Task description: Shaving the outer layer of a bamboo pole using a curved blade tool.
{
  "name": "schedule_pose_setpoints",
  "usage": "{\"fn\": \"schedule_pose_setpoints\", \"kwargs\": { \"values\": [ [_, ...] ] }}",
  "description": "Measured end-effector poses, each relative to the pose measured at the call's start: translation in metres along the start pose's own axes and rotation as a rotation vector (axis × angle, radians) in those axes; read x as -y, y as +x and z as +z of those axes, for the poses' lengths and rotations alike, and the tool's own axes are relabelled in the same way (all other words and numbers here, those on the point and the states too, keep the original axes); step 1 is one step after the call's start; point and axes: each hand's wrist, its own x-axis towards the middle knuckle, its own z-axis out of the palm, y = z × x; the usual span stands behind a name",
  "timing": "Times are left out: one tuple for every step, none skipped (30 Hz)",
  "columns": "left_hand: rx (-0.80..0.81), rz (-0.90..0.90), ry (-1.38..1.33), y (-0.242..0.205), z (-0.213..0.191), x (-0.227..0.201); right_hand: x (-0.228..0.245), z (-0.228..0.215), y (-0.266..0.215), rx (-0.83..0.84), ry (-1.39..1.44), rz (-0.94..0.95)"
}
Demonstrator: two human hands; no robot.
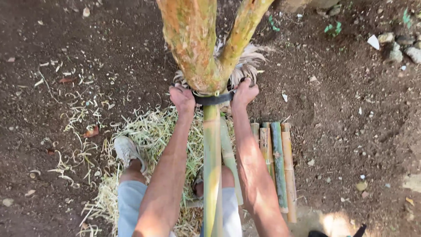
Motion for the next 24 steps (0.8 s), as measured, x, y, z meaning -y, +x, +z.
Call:
{"fn": "schedule_pose_setpoints", "kwargs": {
  "values": [
    [0.003, 0.001, 0.004, 0.007, 0.0, 0.014, -0.003, -0.001, -0.002, -0.004, 0.001, 0.004],
    [0.014, 0.06, 0.028, 0.013, -0.001, 0.026, -0.006, -0.002, -0.003, -0.043, -0.02, 0.025],
    [0.027, 0.118, 0.044, 0.019, 0.004, 0.037, -0.005, -0.003, -0.001, -0.083, -0.041, 0.038],
    [0.031, 0.118, 0.041, 0.011, -0.006, 0.018, -0.011, -0.013, -0.009, -0.087, -0.042, 0.034],
    [0.067, 0.118, 0.013, 0.003, -0.012, -0.003, -0.014, -0.022, -0.013, -0.124, -0.082, 0.108],
    [0.103, 0.117, -0.016, -0.004, -0.018, -0.024, -0.018, -0.03, -0.018, -0.161, -0.121, 0.181],
    [0.107, 0.122, -0.019, -0.013, -0.027, -0.032, -0.025, -0.038, -0.021, -0.164, -0.117, 0.178],
    [0.109, 0.092, -0.001, -0.021, -0.036, -0.04, -0.033, -0.045, -0.024, -0.165, 0.012, 0.204],
    [0.109, 0.056, 0.02, -0.033, -0.046, -0.045, -0.042, -0.056, -0.027, -0.163, 0.135, 0.232],
    [0.11, 0.055, 0.019, -0.047, -0.058, -0.053, -0.033, -0.062, -0.037, -0.164, 0.133, 0.231],
    [0.124, 0.034, 0.026, -0.062, -0.071, -0.06, -0.025, -0.069, -0.046, -0.084, 0.133, 0.178],
    [0.139, 0.014, 0.034, -0.076, -0.083, -0.068, -0.016, -0.074, -0.055, -0.004, 0.132, 0.125],
    [0.136, 0.019, 0.029, -0.099, -0.093, -0.063, -0.023, -0.077, -0.054, 0.001, 0.136, 0.12],
    [0.247, -0.016, -0.008, -0.121, -0.104, -0.058, -0.03, -0.08, -0.051, -0.037, 0.175, 0.164],
    [0.357, -0.047, -0.038, -0.141, -0.116, -0.051, -0.039, -0.08, -0.052, -0.074, 0.215, 0.214],
    [0.352, -0.041, -0.038, -0.16, -0.122, -0.073, -0.037, -0.076, -0.051, -0.068, 0.22, 0.215],
    [0.461, -0.123, 0.039, -0.183, -0.132, -0.092, -0.038, -0.078, -0.053, -0.087, 0.211, 0.214],
    [0.567, -0.206, 0.118, -0.205, -0.14, -0.111, -0.039, -0.08, -0.056, -0.107, 0.203, 0.213],
    [0.568, -0.21, 0.117, -0.206, -0.139, -0.114, -0.041, -0.079, -0.051, -0.108, 0.199, 0.212],
    [0.612, -0.312, 0.244, -0.208, -0.139, -0.117, -0.043, -0.079, -0.048, -0.088, 0.179, 0.173],
    [0.654, -0.416, 0.369, -0.214, -0.141, -0.119, -0.045, -0.085, -0.046, -0.067, 0.156, 0.134],
    [0.655, -0.423, 0.366, -0.218, -0.143, -0.103, -0.032, -0.084, -0.052, -0.067, 0.148, 0.133],
    [0.722, -0.368, 0.106, -0.217, -0.144, -0.089, -0.02, -0.076, -0.058, -0.047, 0.145, 0.17],
    [0.777, -0.307, -0.155, -0.216, -0.146, -0.075, -0.008, -0.068, -0.064, -0.028, 0.141, 0.208]
  ]
}}
